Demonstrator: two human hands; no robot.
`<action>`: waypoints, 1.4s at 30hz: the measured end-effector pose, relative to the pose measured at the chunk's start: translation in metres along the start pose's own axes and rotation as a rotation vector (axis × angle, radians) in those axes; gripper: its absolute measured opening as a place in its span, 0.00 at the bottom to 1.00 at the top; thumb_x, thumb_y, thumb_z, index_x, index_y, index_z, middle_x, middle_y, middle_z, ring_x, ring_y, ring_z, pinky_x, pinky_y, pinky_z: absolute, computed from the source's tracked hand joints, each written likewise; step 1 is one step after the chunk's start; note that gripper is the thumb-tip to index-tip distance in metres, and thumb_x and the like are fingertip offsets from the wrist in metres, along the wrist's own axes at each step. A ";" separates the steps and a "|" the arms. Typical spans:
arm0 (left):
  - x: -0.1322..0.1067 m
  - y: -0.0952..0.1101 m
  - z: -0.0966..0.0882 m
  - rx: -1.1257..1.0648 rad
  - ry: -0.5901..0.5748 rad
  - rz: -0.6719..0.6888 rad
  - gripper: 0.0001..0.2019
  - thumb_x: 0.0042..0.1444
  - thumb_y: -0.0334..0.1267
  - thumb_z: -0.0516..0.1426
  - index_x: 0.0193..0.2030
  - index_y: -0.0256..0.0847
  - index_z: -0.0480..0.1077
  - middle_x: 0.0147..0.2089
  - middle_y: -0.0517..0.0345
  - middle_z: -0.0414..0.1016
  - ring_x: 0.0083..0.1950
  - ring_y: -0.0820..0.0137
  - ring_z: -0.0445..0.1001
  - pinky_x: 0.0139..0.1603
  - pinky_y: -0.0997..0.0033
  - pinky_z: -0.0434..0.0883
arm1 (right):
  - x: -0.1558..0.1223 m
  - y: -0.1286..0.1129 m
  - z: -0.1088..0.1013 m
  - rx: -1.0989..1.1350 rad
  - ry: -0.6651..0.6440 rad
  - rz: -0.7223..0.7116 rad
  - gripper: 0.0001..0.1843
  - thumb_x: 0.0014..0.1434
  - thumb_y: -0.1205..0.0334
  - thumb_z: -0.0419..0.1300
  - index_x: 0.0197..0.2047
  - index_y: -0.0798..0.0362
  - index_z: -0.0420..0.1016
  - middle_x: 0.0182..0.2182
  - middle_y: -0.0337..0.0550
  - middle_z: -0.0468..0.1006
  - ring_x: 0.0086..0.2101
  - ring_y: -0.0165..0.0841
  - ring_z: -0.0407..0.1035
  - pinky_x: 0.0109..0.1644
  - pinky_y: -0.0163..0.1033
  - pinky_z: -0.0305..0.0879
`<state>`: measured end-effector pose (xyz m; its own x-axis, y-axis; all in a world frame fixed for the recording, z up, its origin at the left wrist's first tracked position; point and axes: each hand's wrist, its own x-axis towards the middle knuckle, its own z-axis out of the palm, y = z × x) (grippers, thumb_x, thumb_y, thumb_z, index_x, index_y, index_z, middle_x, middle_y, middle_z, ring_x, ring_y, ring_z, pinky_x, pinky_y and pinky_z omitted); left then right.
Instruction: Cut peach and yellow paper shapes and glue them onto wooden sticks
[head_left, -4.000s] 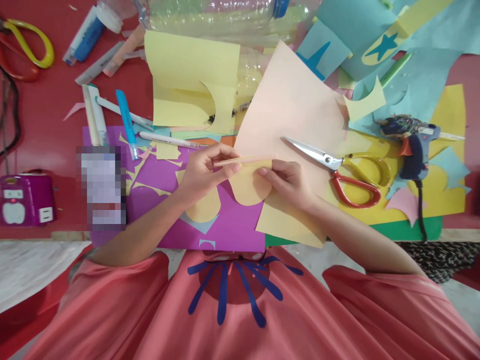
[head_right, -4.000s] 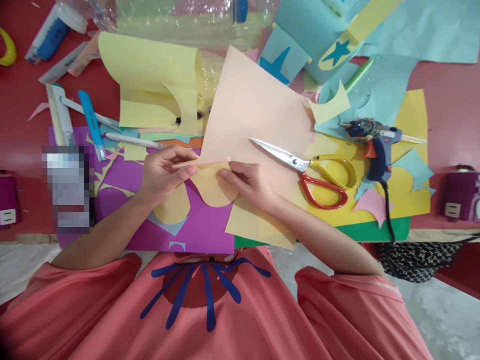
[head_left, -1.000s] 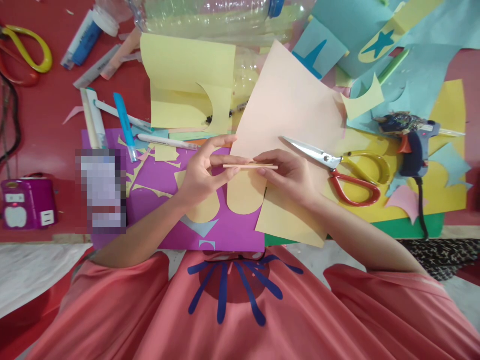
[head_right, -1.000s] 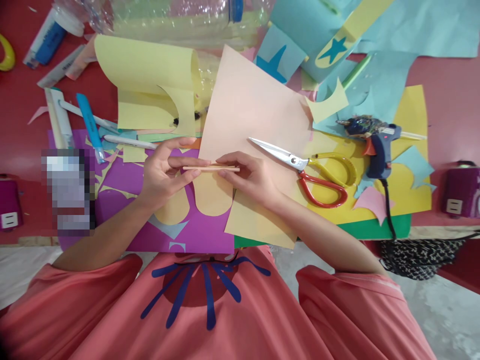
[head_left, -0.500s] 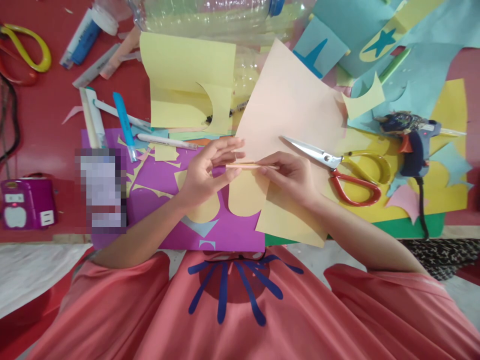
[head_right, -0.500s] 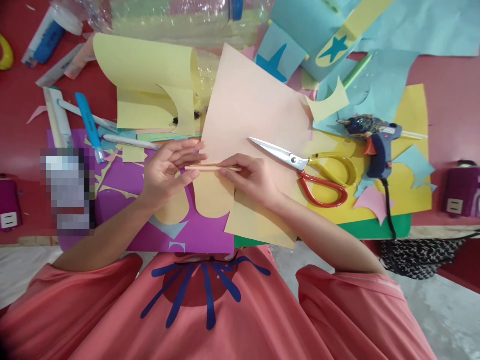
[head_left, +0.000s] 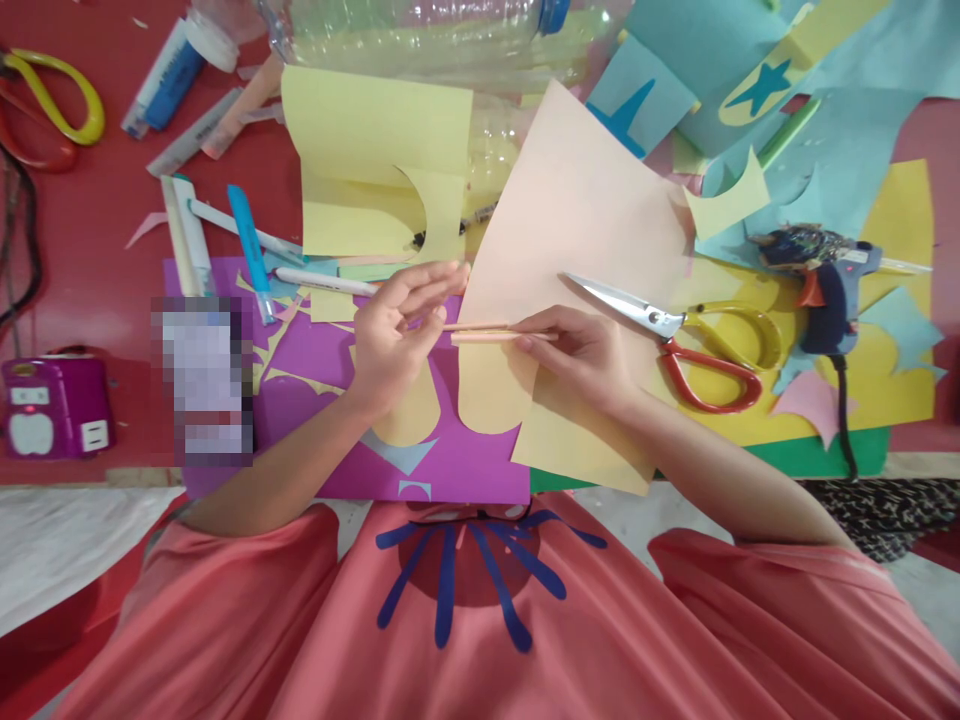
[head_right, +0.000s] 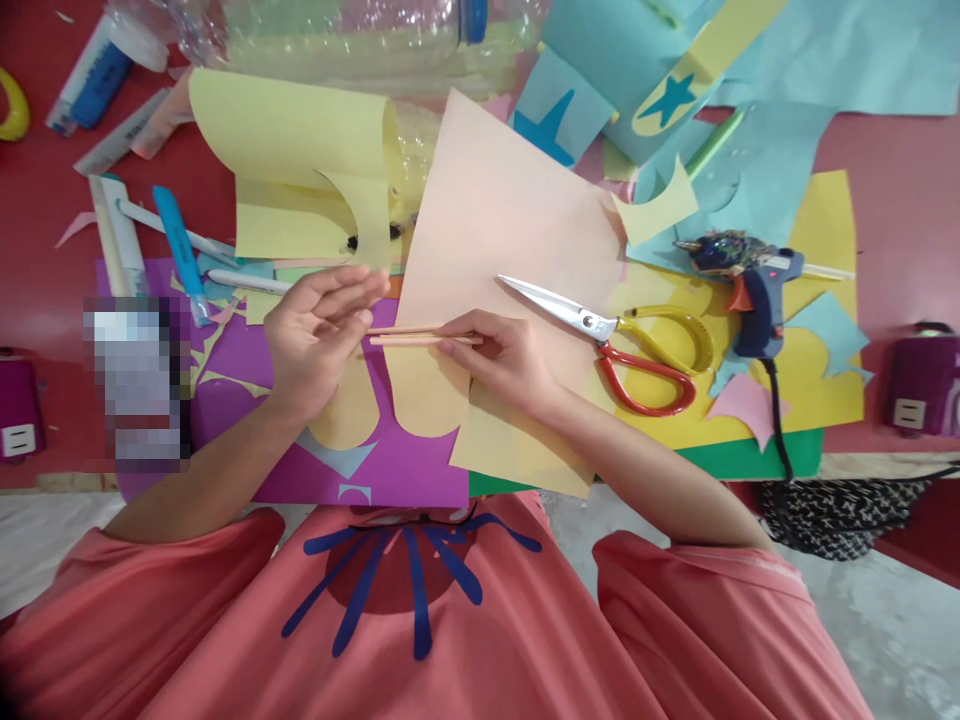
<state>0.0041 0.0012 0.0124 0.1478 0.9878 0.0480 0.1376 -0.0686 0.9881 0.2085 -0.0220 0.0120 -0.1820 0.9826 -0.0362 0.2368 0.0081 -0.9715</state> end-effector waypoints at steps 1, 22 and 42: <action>0.001 -0.001 -0.001 -0.004 -0.011 0.024 0.15 0.58 0.43 0.59 0.51 0.46 0.72 0.56 0.54 0.77 0.58 0.65 0.77 0.61 0.64 0.74 | 0.000 0.000 0.000 -0.002 -0.002 0.004 0.07 0.56 0.58 0.64 0.34 0.52 0.80 0.30 0.41 0.82 0.29 0.29 0.73 0.31 0.35 0.68; -0.004 0.006 -0.001 0.011 -0.277 -0.083 0.10 0.54 0.44 0.65 0.41 0.46 0.81 0.44 0.57 0.84 0.46 0.66 0.82 0.48 0.70 0.80 | 0.000 -0.004 -0.001 0.004 -0.020 0.006 0.09 0.57 0.56 0.64 0.32 0.51 0.81 0.30 0.41 0.83 0.29 0.29 0.74 0.30 0.34 0.69; -0.006 -0.001 -0.003 0.027 -0.246 0.090 0.22 0.58 0.44 0.61 0.59 0.46 0.68 0.45 0.59 0.84 0.51 0.64 0.81 0.58 0.62 0.76 | 0.000 -0.004 -0.001 -0.002 0.017 -0.007 0.06 0.57 0.60 0.64 0.33 0.52 0.80 0.30 0.41 0.82 0.29 0.29 0.75 0.31 0.34 0.71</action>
<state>0.0002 -0.0040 0.0117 0.3941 0.9141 0.0954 0.1385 -0.1617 0.9771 0.2089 -0.0217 0.0158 -0.1672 0.9856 -0.0254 0.2377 0.0153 -0.9712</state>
